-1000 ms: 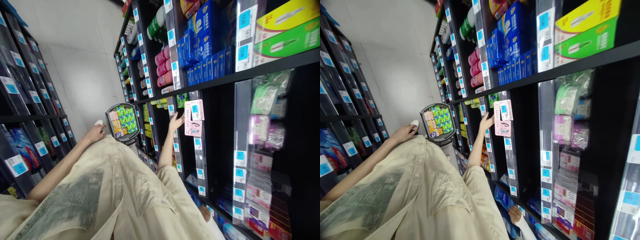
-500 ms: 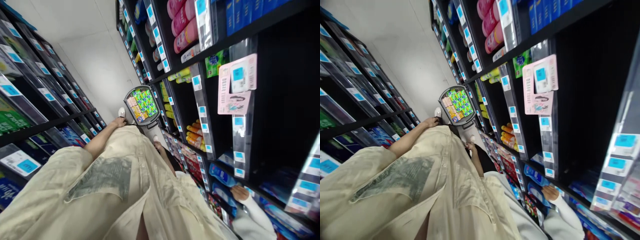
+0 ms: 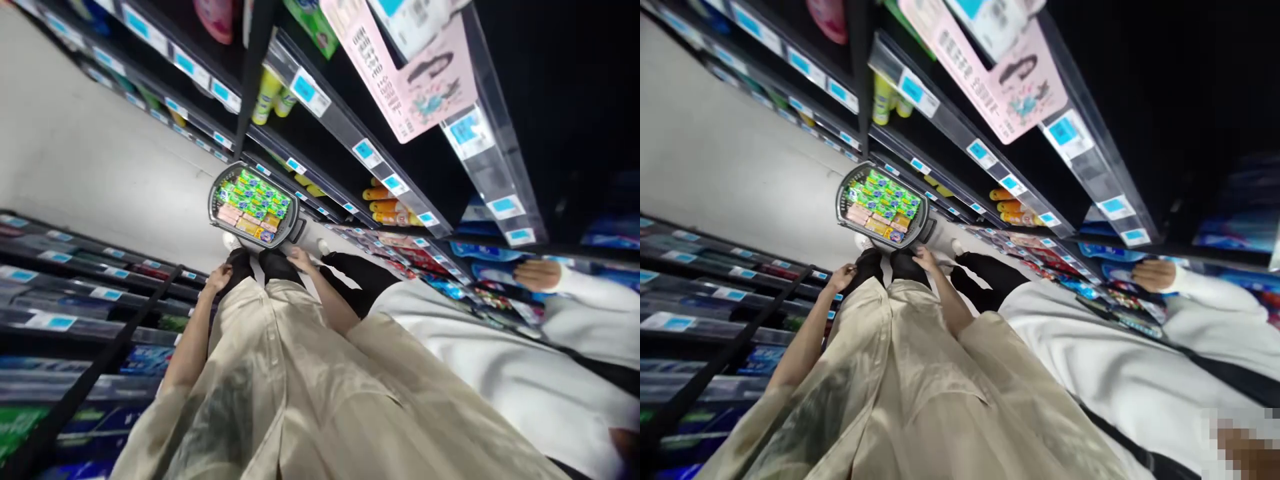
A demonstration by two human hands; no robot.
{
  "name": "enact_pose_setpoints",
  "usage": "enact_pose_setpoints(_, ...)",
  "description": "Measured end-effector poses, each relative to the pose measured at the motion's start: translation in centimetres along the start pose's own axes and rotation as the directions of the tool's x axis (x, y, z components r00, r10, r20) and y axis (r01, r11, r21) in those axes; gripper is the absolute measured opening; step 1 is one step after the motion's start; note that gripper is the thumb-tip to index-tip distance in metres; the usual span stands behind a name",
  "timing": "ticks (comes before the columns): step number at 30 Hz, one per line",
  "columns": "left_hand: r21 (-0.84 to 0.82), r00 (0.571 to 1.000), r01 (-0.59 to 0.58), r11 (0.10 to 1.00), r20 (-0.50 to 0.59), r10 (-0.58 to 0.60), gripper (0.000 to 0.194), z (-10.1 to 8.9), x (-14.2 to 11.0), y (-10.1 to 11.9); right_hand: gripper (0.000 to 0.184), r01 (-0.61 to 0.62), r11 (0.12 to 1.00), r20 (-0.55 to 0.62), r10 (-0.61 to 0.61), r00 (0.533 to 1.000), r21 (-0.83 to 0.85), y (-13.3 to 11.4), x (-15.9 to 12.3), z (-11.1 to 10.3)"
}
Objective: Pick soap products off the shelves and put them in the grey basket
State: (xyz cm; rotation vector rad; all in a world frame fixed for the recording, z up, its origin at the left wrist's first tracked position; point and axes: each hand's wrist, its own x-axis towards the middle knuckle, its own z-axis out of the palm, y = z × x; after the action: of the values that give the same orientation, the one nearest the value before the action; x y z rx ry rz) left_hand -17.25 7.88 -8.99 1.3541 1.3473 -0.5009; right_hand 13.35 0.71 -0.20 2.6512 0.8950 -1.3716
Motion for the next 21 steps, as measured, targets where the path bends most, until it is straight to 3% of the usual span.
enact_pose_setpoints(3, 0.035, 0.998, 0.044, 0.998, 0.040, -0.045, 0.027, 2.9, 0.9, -1.0, 0.039, -0.040, 0.997, 0.070, 0.035, 0.997, 0.065, 1.0, 7.6, 3.1)
enact_pose_setpoints(9, 0.024, 0.990, 0.125, 0.992, 0.059, -0.126, 0.027, 8.5, 4.2, -5.2, 0.077, -0.029, 0.993, 0.062, 0.022, 0.998, 0.115, 3.5, 21.0, 10.2)
enact_pose_setpoints(14, -0.018, 0.983, 0.179, 0.984, 0.048, -0.178, 0.012, 12.4, 7.6, -8.2, 0.091, 0.030, 1.000, -0.082, -0.030, 0.996, 0.002, 5.3, 31.3, 13.7)
enact_pose_setpoints(17, -0.036, 0.977, 0.212, 0.977, 0.011, -0.211, 0.008, 14.7, 8.6, -9.1, 0.095, 0.018, 0.998, -0.144, -0.028, 0.989, -0.067, 6.0, 35.7, 15.4)
enact_pose_setpoints(21, -0.048, 0.967, 0.250, 0.967, -0.045, -0.252, 0.011, 16.5, 8.9, -9.4, 0.090, 0.034, 0.995, -0.203, -0.053, 0.978, -0.095, 6.2, 37.5, 17.3)
